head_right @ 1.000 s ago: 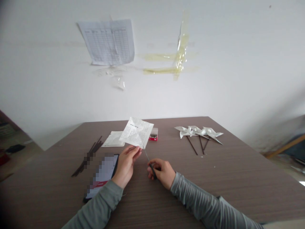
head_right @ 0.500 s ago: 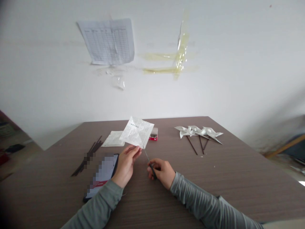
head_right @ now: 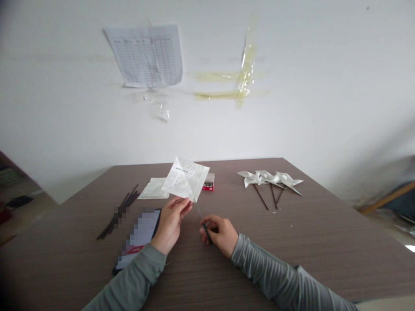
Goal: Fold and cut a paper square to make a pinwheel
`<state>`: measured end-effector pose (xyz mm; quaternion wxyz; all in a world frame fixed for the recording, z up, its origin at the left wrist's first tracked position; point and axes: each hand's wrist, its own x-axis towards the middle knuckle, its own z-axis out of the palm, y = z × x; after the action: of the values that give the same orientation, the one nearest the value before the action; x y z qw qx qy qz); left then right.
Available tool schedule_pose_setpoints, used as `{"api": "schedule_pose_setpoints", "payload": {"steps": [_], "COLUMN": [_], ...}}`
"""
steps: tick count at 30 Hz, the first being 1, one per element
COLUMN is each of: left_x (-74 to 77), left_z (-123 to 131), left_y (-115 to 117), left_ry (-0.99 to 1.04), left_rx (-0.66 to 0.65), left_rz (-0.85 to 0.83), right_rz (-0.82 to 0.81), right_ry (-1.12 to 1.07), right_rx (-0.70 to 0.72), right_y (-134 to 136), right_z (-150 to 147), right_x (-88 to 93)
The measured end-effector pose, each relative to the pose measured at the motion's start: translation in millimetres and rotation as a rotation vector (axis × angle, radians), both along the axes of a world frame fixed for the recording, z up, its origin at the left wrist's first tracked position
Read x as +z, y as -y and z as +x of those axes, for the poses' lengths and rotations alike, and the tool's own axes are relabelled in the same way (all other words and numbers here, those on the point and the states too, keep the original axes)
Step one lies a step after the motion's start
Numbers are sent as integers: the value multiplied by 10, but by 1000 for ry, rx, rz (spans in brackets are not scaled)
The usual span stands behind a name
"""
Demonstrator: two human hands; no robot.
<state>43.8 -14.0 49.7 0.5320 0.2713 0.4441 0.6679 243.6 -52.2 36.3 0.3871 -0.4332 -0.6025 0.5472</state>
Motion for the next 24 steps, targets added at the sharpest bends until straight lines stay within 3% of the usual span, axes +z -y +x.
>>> {"api": "schedule_pose_setpoints", "payload": {"steps": [13, 24], "left_x": [-47, -35], "left_z": [-22, -14], "left_y": [-7, 10], "left_ry": [-44, -9], "left_rx": [-60, -66], "left_rz": [3, 1], "right_rz": [10, 0], "right_ry": [-15, -3], "right_rx": [-4, -16], "right_y": [-64, -41], "right_z": [-7, -2], "right_x": [-116, -28]}}
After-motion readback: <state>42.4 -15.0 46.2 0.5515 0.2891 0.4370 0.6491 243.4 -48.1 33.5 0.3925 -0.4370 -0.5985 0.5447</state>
